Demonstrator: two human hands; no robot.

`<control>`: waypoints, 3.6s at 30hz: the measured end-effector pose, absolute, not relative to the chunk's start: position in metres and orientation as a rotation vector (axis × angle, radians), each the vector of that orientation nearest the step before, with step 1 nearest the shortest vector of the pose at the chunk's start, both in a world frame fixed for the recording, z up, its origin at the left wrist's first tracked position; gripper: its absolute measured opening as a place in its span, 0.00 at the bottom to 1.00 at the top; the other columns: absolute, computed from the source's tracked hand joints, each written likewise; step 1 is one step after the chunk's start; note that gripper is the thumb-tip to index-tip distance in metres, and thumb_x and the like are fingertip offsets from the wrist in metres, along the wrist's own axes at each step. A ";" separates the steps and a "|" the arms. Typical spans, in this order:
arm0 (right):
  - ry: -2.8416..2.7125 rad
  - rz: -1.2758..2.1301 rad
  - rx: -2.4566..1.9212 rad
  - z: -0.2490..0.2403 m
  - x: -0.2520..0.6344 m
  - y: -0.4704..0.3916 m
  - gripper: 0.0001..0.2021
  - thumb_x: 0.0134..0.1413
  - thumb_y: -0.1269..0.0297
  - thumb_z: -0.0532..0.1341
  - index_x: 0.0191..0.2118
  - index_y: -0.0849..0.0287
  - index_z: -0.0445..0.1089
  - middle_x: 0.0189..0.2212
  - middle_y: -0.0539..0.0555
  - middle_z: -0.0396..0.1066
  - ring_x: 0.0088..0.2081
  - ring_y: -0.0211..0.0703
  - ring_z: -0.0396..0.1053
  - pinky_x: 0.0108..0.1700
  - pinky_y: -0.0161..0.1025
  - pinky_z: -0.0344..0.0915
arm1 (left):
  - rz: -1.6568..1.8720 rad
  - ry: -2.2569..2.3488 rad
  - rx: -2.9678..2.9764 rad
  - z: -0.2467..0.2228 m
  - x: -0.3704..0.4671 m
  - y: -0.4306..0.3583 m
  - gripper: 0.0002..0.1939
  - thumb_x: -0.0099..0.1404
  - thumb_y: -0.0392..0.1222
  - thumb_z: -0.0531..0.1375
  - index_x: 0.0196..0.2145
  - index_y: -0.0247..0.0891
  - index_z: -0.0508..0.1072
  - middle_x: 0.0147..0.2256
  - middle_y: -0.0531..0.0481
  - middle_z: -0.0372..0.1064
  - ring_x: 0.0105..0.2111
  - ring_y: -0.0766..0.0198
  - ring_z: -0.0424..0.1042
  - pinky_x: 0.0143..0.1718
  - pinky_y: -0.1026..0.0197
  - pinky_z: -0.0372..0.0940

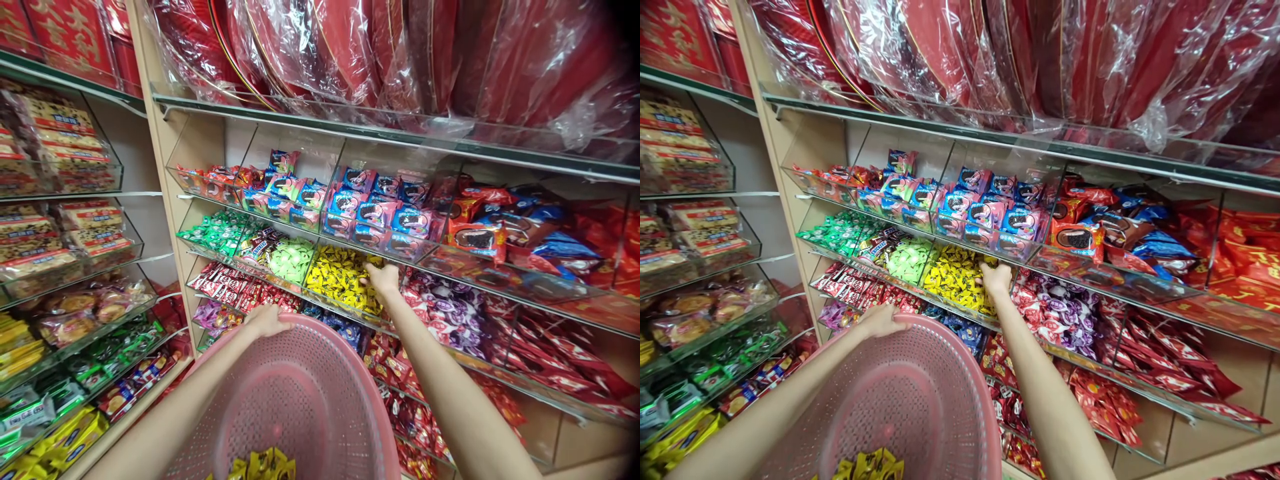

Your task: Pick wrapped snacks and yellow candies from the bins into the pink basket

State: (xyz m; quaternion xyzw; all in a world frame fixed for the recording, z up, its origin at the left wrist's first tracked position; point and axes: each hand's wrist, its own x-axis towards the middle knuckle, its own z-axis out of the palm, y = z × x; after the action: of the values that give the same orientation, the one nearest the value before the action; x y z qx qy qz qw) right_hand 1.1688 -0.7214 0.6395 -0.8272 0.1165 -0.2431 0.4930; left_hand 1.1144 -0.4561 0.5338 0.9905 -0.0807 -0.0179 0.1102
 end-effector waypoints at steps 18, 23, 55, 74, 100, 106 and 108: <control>0.121 -0.558 -1.409 0.632 1.178 -0.716 0.24 0.28 0.67 0.69 0.38 0.62 0.67 0.39 0.54 0.67 0.35 0.41 0.67 0.26 0.33 0.74 | -0.057 -0.203 2.927 0.538 1.109 -0.458 0.32 0.50 0.71 0.49 0.30 0.39 0.72 0.32 0.41 0.74 0.34 0.49 0.73 0.32 0.56 0.65; 0.130 -0.606 -1.315 0.637 1.179 -0.716 0.24 0.32 0.68 0.68 0.42 0.58 0.65 0.42 0.52 0.67 0.38 0.41 0.68 0.27 0.34 0.74 | -0.055 -0.199 2.922 0.536 1.109 -0.455 0.31 0.50 0.70 0.50 0.31 0.39 0.72 0.32 0.41 0.74 0.35 0.48 0.73 0.33 0.55 0.65; -0.166 0.895 -1.481 0.509 0.985 -0.636 0.25 0.35 0.48 0.67 0.40 0.58 0.69 0.28 0.47 0.66 0.23 0.31 0.63 0.19 0.28 0.62 | -0.069 -0.236 2.890 0.549 1.111 -0.461 0.31 0.50 0.71 0.50 0.31 0.40 0.73 0.34 0.43 0.74 0.37 0.50 0.73 0.35 0.56 0.65; -0.189 0.953 -1.685 0.454 0.963 -0.629 0.21 0.36 0.49 0.65 0.36 0.58 0.70 0.28 0.48 0.68 0.24 0.35 0.66 0.20 0.32 0.64 | -0.054 -0.269 2.883 0.550 1.108 -0.459 0.34 0.49 0.73 0.49 0.32 0.40 0.74 0.35 0.41 0.74 0.37 0.48 0.73 0.35 0.55 0.66; -0.138 0.973 -1.512 0.488 0.958 -0.628 0.26 0.31 0.50 0.69 0.38 0.58 0.67 0.30 0.48 0.69 0.22 0.32 0.64 0.21 0.30 0.61 | -0.051 -0.293 2.888 0.554 1.103 -0.460 0.31 0.51 0.71 0.50 0.33 0.41 0.75 0.35 0.43 0.74 0.37 0.50 0.73 0.35 0.56 0.65; -0.240 0.938 -1.519 0.480 0.956 -0.631 0.22 0.40 0.48 0.65 0.37 0.57 0.62 0.29 0.48 0.68 0.21 0.32 0.63 0.17 0.28 0.59 | -0.044 -0.298 2.886 0.554 1.101 -0.459 0.31 0.51 0.70 0.50 0.33 0.40 0.74 0.34 0.42 0.74 0.37 0.49 0.73 0.35 0.55 0.65; -0.244 0.910 -1.581 0.474 0.959 -0.632 0.22 0.39 0.48 0.65 0.36 0.58 0.63 0.27 0.47 0.67 0.21 0.32 0.62 0.16 0.28 0.58 | -0.042 -0.299 2.887 0.554 1.100 -0.459 0.31 0.51 0.70 0.50 0.33 0.40 0.74 0.35 0.42 0.74 0.37 0.49 0.72 0.35 0.55 0.65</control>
State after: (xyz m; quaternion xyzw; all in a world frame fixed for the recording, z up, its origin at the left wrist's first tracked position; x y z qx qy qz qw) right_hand 0.9587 -0.6318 0.4737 -0.6834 -0.1056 0.3934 0.6058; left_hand 1.0997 -0.4589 0.5540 0.9875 -0.1022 -0.0143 0.1190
